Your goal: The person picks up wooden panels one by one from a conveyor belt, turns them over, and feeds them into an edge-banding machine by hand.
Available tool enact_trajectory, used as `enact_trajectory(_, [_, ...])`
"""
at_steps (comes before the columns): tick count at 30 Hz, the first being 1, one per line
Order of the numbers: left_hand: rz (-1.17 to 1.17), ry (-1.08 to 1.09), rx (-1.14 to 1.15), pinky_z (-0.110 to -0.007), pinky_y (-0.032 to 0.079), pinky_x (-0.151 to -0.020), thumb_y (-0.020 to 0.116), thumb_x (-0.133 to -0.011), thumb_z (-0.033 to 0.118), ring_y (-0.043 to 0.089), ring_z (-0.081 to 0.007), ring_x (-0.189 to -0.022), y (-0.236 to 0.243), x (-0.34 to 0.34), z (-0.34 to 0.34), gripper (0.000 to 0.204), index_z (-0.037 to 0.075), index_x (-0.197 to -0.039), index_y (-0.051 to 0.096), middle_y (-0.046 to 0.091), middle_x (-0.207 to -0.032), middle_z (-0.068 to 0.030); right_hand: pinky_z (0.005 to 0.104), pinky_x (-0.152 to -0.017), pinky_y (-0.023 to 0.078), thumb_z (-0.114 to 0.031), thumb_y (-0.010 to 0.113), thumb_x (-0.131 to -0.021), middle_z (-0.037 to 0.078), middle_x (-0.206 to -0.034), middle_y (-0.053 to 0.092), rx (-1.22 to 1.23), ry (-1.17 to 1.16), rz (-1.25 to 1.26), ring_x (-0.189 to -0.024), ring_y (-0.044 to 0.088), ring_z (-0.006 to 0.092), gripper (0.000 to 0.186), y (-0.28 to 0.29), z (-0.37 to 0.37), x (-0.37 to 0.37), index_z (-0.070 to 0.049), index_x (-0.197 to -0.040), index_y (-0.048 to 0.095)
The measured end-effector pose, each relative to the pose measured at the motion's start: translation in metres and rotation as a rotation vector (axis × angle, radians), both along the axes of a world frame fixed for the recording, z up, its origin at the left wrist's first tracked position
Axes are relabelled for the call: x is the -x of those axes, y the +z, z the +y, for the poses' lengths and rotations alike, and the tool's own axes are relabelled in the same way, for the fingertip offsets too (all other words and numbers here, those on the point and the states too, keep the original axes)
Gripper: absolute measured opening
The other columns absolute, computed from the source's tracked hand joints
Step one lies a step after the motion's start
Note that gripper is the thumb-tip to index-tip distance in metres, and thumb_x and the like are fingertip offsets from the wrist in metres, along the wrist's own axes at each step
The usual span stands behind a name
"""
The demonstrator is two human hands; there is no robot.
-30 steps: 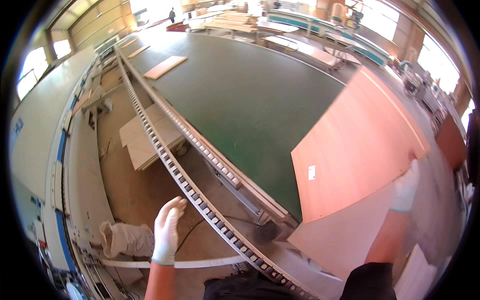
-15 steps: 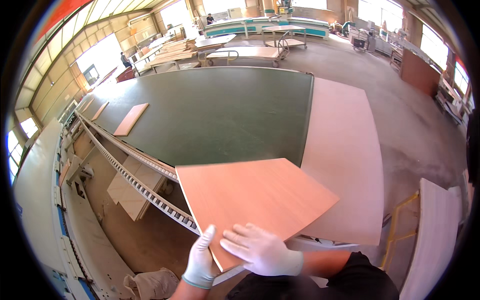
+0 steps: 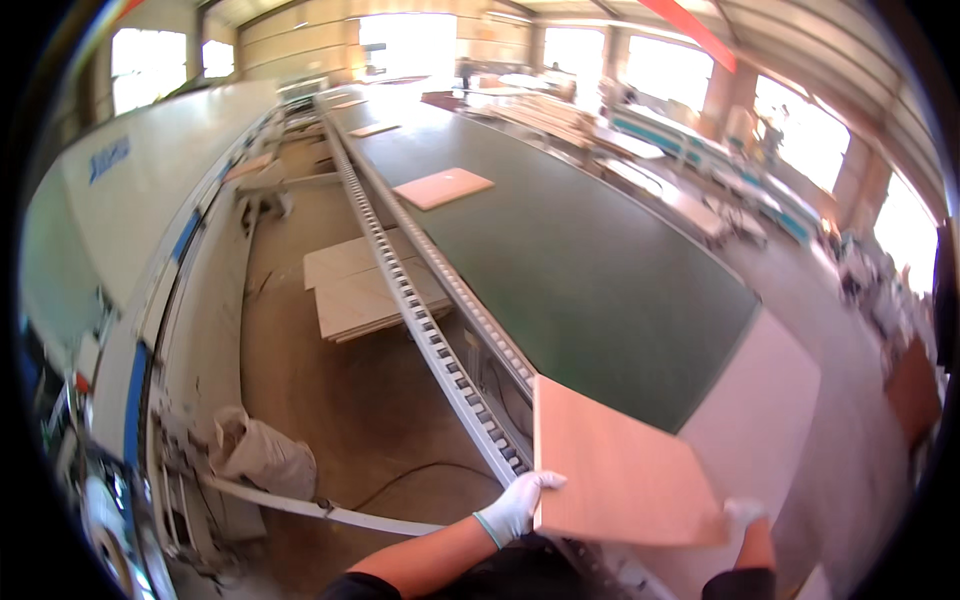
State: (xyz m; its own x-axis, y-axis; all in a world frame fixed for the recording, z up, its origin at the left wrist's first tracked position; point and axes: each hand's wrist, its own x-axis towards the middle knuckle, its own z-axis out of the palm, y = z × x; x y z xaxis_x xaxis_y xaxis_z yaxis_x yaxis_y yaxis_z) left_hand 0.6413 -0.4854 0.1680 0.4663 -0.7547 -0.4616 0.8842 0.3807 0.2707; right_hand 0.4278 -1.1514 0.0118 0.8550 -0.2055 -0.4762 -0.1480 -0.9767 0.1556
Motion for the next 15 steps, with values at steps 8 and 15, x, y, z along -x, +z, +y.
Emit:
enact_trajectory(8, [-0.479, 0.127, -0.121, -0.031, 0.052, -0.087, 0.06, -0.085, 0.012, 0.066, -0.0193, -0.093, 0.027, 0.023, 0.078, 0.038, -0.008, -0.117, 0.055, 0.065, -0.104, -0.0119, 0.0458, -0.099, 0.043, -0.044, 0.043, -0.096, 0.02, -0.13, 0.057, -1.08, -0.967, -0.532, -0.113, 0.056, 0.0271, 0.061, -0.016, 0.154, 0.02, 0.0, -0.137, 0.047])
enact_trajectory(15, [-0.624, 0.258, -0.214, -0.035, 0.045, -0.098, 0.069, -0.084, 0.015, 0.058, -0.0195, -0.113, 0.024, 0.075, 0.23, 0.057, -0.004, -0.134, 0.049, 0.06, -0.126, -0.0114, 0.0433, -0.093, 0.048, -0.032, 0.04, -0.098, 0.016, -0.123, 0.06, -1.749, -0.782, -0.475, -0.111, 0.058, 0.0272, 0.047, 0.092, 0.297, -0.102, 0.002, -0.127, 0.052])
